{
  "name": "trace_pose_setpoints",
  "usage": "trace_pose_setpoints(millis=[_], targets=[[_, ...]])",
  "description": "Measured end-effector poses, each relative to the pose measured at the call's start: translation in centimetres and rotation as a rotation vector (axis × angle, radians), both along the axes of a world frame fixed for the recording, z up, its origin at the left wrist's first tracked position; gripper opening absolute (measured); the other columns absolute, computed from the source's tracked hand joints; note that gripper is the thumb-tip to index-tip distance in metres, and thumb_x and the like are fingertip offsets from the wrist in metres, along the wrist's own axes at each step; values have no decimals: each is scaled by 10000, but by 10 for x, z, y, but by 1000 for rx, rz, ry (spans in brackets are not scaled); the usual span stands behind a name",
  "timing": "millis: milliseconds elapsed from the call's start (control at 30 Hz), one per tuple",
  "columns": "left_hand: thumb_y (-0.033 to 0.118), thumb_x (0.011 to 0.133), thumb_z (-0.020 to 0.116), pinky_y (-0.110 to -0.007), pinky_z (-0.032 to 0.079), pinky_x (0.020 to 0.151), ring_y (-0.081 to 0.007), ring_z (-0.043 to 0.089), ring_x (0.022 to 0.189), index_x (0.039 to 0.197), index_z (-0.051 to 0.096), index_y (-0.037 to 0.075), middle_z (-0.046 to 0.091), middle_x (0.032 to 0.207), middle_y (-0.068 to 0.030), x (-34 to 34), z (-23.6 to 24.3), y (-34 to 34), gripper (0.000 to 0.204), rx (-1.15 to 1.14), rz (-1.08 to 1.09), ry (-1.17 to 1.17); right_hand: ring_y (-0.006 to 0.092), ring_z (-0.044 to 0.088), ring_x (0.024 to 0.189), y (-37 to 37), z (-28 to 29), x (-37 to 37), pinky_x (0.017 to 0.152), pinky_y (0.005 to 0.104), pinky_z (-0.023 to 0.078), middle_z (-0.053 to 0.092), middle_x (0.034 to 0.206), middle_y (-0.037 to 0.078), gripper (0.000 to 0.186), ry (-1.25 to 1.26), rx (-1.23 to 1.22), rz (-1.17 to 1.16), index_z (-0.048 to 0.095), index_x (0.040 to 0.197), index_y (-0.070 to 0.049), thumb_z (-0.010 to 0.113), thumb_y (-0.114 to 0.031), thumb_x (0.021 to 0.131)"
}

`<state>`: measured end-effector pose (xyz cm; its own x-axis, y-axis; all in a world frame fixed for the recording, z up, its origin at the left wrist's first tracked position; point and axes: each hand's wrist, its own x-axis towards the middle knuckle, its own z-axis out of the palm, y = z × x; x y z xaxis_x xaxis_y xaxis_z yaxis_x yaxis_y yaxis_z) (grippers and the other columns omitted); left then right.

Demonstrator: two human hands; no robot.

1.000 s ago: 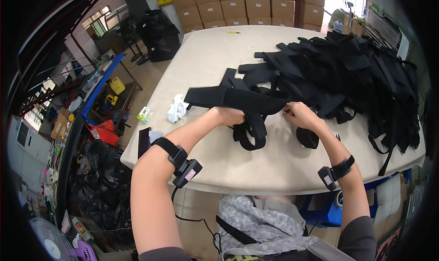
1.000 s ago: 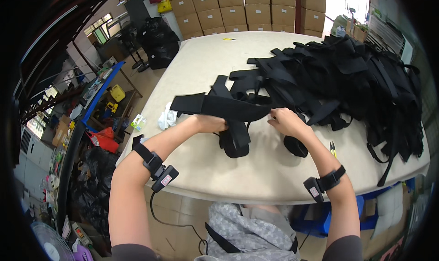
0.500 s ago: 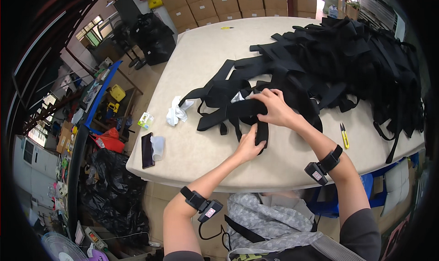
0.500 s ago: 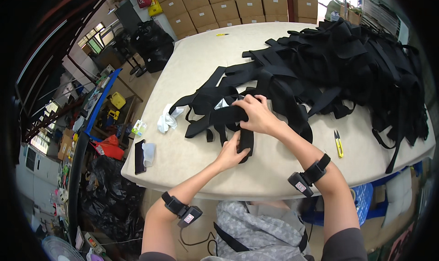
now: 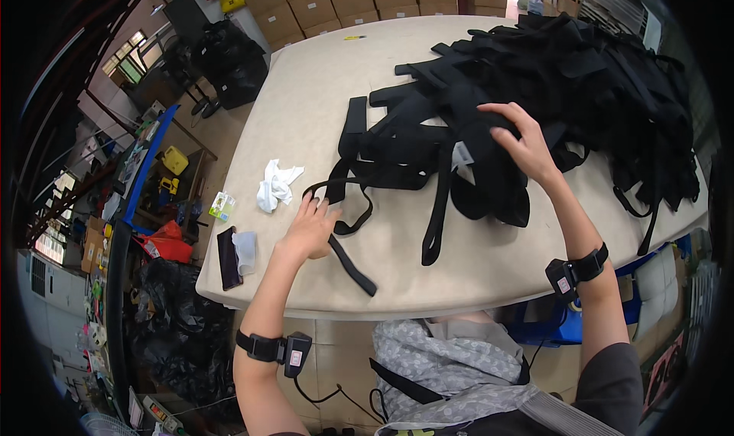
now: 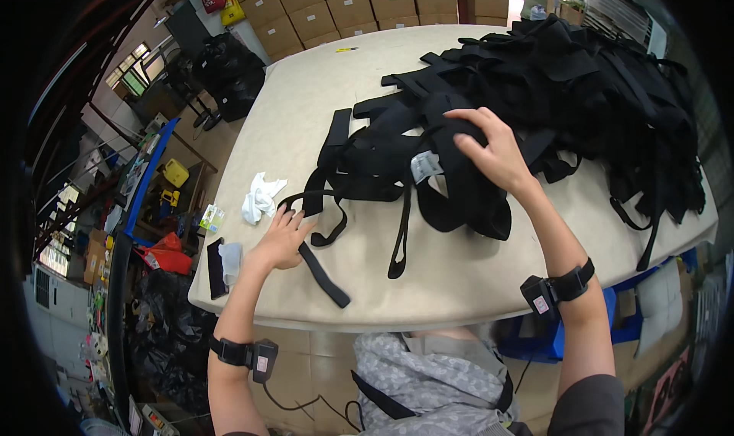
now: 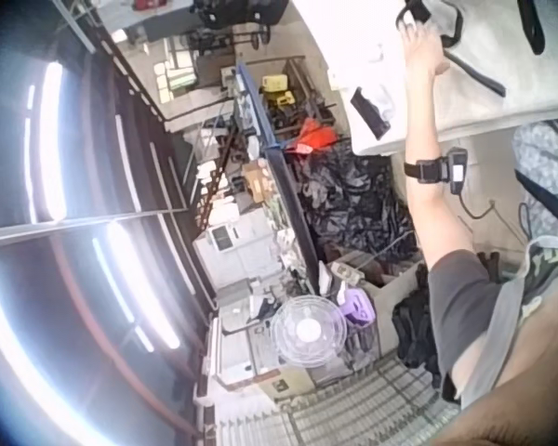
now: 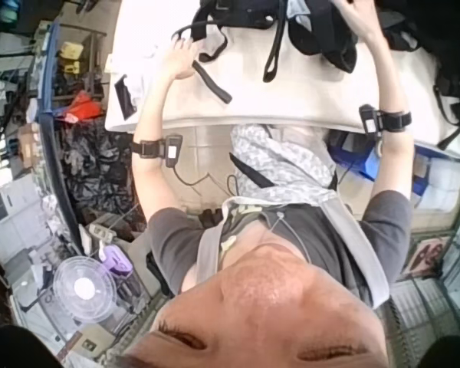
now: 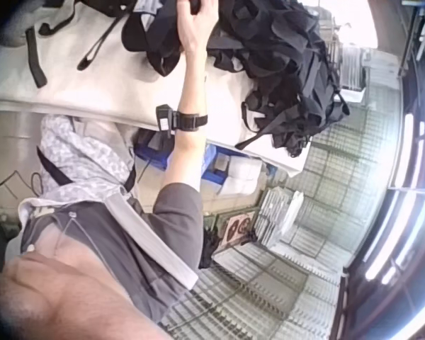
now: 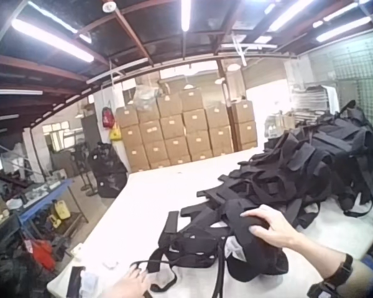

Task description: Organizing, marking, and trimming black nylon straps on a workshop table.

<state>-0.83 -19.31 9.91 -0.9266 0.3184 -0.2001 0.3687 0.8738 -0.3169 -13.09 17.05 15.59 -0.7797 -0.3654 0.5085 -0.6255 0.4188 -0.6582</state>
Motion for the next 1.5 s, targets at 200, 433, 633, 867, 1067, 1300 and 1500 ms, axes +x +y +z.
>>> trace_pose_setpoints(millis=[200,433,633,867,1067,1300,1500], targets=[[423,846,595,-322,349,995,-209,397,1234,1370,271,-37,426,1324,-152,-56,3,91,769,1779,342,-570,274,484,919,-25,18,34,898,354,344,491,939,114,340,457,422,138,531,974,-26,549,-37,634],[316,887,532,-274,480,686,-138,601,797,1011,599,14,636,914,-74,-79,13,138,333,1667,677,-319,255,535,745,-29,5,50,658,317,445,524,825,104,537,288,293,305,548,1163,-99,587,69,654],[247,951,445,-369,526,751,-244,640,877,950,570,19,644,943,-177,-93,18,84,261,2206,444,-560,272,567,1010,85,-11,-53,784,368,481,534,1152,203,724,-52,-90,-801,496,1198,68,441,-573,865],[240,948,441,-406,500,850,-352,595,1002,1016,550,-26,624,948,-220,-78,37,57,295,2280,494,-570,301,502,1008,0,11,63,896,388,396,536,1062,131,318,508,256,29,597,1058,-54,567,6,748],[271,954,430,-363,524,789,-294,632,913,1070,547,-19,636,914,-208,-96,44,43,334,2203,469,-471,336,630,754,-24,-42,106,816,372,469,626,785,149,777,-434,515,351,164,1429,-114,645,-205,827],[403,828,636,-305,402,654,-183,430,711,811,415,-13,435,847,-105,-46,-10,124,471,1614,567,808,151,631,604,-20,-42,112,548,295,526,587,802,76,804,-1062,-392,451,88,1449,-239,568,-9,848],[382,895,539,-295,493,726,-132,600,838,1002,580,30,629,935,-84,38,-34,165,371,2520,913,-643,135,609,749,-24,-66,138,648,272,524,541,1074,105,763,-1062,-357,497,148,1441,-145,612,-66,840]])
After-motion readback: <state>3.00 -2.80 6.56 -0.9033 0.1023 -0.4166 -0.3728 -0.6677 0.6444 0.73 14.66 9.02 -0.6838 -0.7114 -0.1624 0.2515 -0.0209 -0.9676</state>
